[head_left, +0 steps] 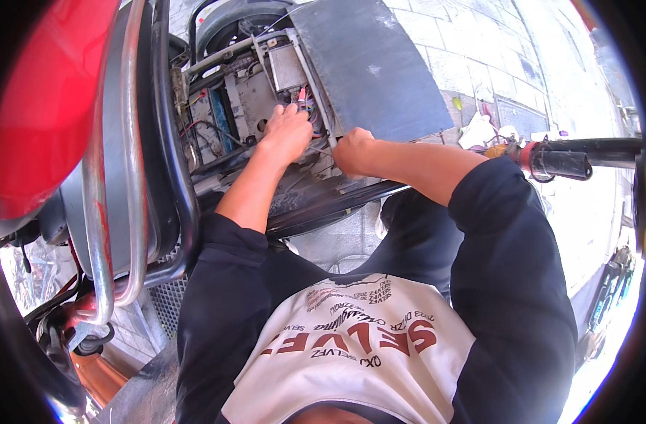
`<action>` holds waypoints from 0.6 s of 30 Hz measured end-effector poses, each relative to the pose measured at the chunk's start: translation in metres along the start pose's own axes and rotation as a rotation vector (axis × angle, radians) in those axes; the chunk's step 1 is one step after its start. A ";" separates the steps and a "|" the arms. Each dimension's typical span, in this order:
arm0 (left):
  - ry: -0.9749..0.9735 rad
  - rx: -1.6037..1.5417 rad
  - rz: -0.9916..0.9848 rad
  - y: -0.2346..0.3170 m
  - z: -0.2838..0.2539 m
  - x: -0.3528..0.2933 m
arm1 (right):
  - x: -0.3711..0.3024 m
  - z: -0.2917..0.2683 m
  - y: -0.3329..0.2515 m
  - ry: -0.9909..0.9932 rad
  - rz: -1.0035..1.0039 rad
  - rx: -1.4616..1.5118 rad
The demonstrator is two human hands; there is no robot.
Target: The person works on the exposed wiring and internal components of a red moped's under-seat compartment. They use a screwdriver to adjust connections and manipulate wires within the electrical assembly.
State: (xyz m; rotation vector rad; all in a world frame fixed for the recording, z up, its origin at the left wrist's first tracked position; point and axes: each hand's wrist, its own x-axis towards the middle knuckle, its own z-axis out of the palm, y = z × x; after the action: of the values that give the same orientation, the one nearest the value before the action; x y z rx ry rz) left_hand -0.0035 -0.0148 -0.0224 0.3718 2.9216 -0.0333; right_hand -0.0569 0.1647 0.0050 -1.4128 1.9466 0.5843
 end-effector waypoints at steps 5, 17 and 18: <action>-0.052 -0.018 -0.026 -0.002 -0.002 0.000 | 0.003 0.008 0.006 -0.006 0.056 0.158; -0.068 0.052 -0.005 0.002 -0.002 -0.004 | 0.014 0.011 0.005 -0.259 -0.098 0.632; -0.054 0.071 -0.004 0.001 -0.002 -0.003 | 0.013 0.005 0.007 -0.272 -0.099 0.573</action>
State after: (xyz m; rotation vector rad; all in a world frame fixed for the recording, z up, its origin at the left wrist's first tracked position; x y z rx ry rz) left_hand -0.0010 -0.0146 -0.0204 0.3708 2.8738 -0.1460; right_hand -0.0648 0.1618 -0.0085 -0.9988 1.6374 0.1369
